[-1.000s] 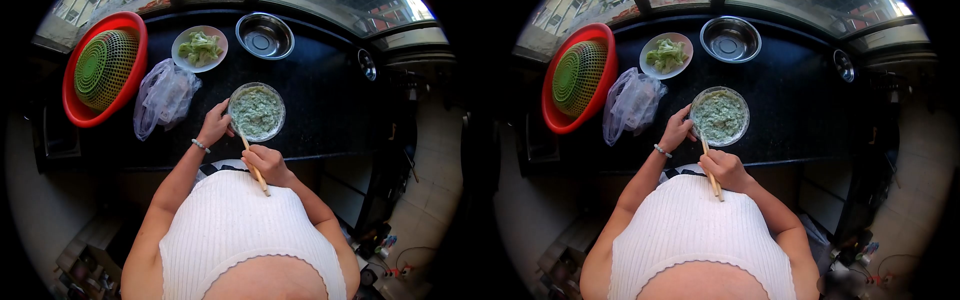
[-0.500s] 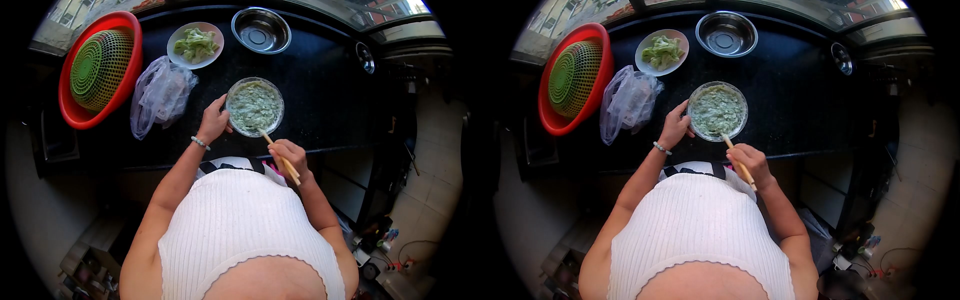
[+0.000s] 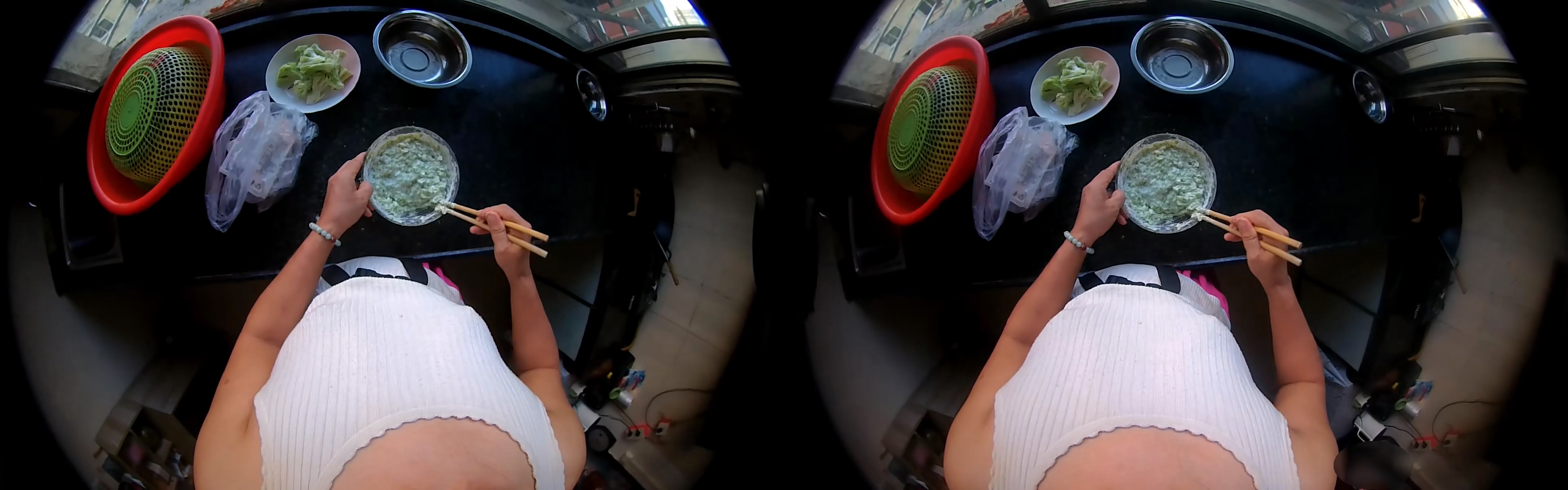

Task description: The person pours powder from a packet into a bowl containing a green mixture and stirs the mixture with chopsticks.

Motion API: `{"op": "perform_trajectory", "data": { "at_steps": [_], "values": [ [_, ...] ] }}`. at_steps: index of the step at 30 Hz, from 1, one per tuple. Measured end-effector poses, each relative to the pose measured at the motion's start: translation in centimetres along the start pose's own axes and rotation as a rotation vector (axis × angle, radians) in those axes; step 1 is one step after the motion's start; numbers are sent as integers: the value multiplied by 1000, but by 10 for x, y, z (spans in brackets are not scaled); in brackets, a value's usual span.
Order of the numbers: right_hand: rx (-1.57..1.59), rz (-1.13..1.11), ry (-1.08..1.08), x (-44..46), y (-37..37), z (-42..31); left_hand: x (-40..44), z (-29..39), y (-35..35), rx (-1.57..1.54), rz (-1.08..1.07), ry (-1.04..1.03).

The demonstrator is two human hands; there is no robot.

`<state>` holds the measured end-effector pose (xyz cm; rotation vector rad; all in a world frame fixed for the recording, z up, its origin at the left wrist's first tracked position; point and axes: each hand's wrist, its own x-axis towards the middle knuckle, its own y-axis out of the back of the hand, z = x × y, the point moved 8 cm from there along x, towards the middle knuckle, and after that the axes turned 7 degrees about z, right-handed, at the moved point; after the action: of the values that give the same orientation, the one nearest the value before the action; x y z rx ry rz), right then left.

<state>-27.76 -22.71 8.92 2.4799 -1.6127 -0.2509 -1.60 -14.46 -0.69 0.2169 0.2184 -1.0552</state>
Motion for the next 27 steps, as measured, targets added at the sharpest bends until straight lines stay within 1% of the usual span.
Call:
{"op": "perform_trajectory", "data": {
  "at_steps": [7, 8, 10, 14, 15, 19, 22, 23, 26, 27],
  "values": [
    [25, -75, -42, 56, 13, 6, 0, -1, 1, 26, -10, -11],
    [21, -57, -65, 65, 14, 7, 0, 0, 1, 32, -11, -15],
    [-36, -68, -59, 82, 12, 5, -1, 2, 2, 36, -19, -12],
    [-14, -98, -122, 121, 1, 6, -1, 8, 3, 38, -25, -35],
    [9, -100, -137, 131, -6, 3, -1, 9, 4, 29, -23, -36],
    [-87, -126, -148, 168, -39, -9, -3, 12, 4, 9, -18, -56],
    [-238, -108, -153, 187, -69, -21, -1, 11, 4, 11, -31, -77],
    [-289, -135, -146, 191, -83, -27, 0, 10, 4, 12, -39, -83],
    [-409, -215, -105, 193, -126, -47, 0, 8, 2, 24, -76, -80],
    [-455, -262, 19, 191, -144, -53, 0, 10, 3, 16, -78, -79]
  ]
}}
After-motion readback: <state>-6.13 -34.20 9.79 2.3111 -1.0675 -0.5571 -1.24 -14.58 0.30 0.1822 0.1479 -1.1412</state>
